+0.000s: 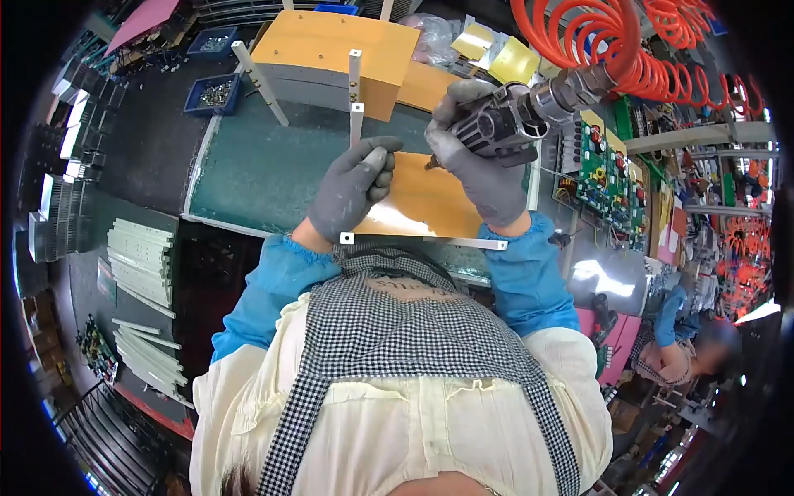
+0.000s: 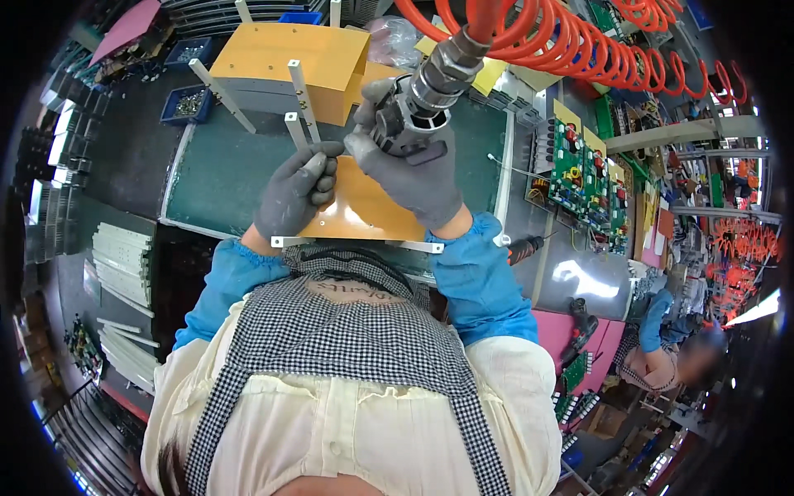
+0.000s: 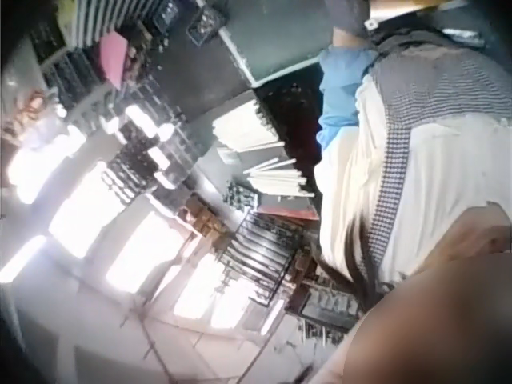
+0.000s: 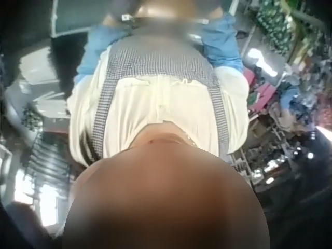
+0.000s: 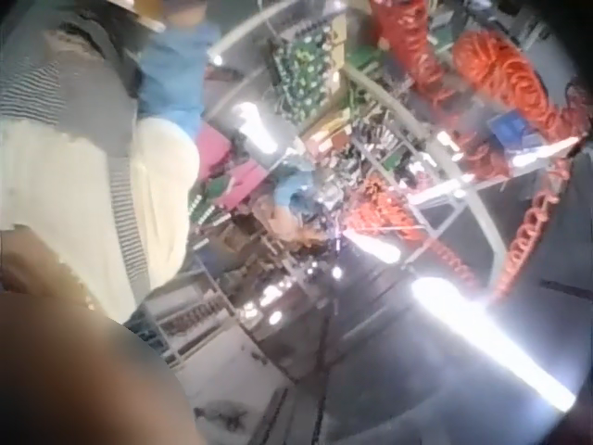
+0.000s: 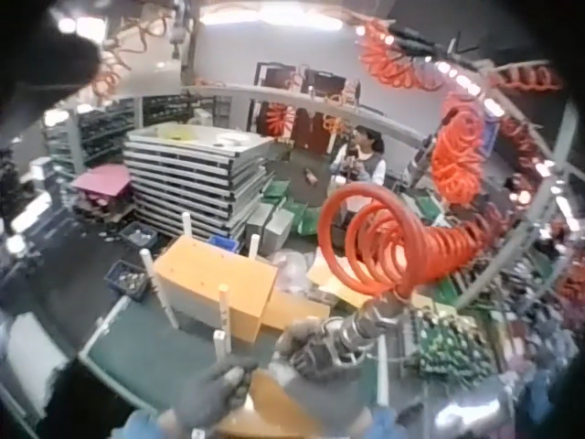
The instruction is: The recorder assembles a small electronic enclosure or chassis by attaching panels with an air-powered screwdriver and then inserting a circuit board.
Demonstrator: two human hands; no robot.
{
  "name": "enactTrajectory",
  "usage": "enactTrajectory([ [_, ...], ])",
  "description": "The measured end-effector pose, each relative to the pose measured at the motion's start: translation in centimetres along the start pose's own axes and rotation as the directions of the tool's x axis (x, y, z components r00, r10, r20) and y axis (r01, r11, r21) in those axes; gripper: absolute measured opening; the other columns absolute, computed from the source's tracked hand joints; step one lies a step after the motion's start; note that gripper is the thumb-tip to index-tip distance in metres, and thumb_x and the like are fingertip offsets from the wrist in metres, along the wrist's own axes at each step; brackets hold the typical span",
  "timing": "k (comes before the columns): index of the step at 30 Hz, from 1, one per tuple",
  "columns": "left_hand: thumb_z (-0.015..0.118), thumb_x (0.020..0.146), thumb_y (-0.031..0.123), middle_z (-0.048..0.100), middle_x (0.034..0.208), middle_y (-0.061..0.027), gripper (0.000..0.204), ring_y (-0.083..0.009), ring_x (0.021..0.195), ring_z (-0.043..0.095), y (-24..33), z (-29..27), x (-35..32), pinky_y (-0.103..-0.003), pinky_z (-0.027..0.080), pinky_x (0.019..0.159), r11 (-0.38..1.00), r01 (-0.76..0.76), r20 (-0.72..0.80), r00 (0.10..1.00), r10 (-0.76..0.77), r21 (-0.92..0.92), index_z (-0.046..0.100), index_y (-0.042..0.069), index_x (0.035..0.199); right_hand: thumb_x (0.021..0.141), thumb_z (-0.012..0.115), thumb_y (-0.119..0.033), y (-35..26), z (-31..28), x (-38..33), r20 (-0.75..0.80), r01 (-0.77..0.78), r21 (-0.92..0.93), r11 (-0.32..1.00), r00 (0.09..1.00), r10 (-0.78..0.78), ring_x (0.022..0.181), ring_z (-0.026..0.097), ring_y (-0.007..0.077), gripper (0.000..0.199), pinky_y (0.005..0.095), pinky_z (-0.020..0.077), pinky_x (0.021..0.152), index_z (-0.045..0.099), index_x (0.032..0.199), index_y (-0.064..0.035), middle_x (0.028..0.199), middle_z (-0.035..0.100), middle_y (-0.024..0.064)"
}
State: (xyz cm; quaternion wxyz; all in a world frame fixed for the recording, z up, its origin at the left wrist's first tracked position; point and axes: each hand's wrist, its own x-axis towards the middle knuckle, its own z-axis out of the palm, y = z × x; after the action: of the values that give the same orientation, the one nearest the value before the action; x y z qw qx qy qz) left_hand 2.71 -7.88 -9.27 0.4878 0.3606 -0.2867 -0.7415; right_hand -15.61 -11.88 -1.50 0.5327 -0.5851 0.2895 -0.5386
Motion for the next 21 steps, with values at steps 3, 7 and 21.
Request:
enactTrajectory([
  [3, 0.045, 0.105, 0.014, 0.050, 0.097, -0.0012, 0.036, -0.0048, 0.075, 0.043, 0.1, 0.1, 0.0, -0.017, 0.039, 0.062, 1.000, -0.008, -0.007, 1.000, 0.007, -0.007, 0.050, -0.006, 0.135, 0.082, 0.070, 0.006, -0.1, 0.1, -0.2, -0.055, -0.042, -0.010, 0.999, 0.998, 0.041, 0.086, 0.063, 0.0094, 0.047, 0.0235, 0.0547, 0.066, 0.056, 0.126, -0.0036, 0.104, 0.064, 0.0048],
  [7, 0.044, 0.105, 0.013, 0.051, 0.098, -0.0014, 0.036, -0.0046, 0.075, 0.043, 0.1, 0.3, -0.1, -0.016, 0.039, 0.062, 1.000, -0.019, -0.016, 1.000, 0.019, -0.020, 0.049, -0.006, 0.136, 0.083, 0.071, 0.005, 0.1, 0.4, -0.3, -0.104, -0.008, 0.012, 1.000, 0.995, 0.010, 0.083, 0.063, 0.0082, 0.045, 0.0231, 0.0539, 0.061, 0.057, 0.125, -0.0045, 0.103, 0.065, 0.0034],
  [21, 0.042, 0.102, 0.007, 0.057, 0.107, -0.0072, 0.038, -0.0124, 0.086, 0.055, -0.3, -0.3, 0.3, -0.022, 0.050, 0.073, 0.981, -0.065, 0.020, 0.997, 0.070, -0.182, 0.046, -0.007, 0.137, 0.083, 0.068, 0.005, -0.7, 0.3, 0.8, -0.020, 0.029, -0.041, 0.999, 0.999, -0.030, 0.083, 0.065, 0.0149, 0.046, 0.0262, 0.0529, 0.065, 0.055, 0.126, -0.0052, 0.105, 0.064, 0.0059],
])
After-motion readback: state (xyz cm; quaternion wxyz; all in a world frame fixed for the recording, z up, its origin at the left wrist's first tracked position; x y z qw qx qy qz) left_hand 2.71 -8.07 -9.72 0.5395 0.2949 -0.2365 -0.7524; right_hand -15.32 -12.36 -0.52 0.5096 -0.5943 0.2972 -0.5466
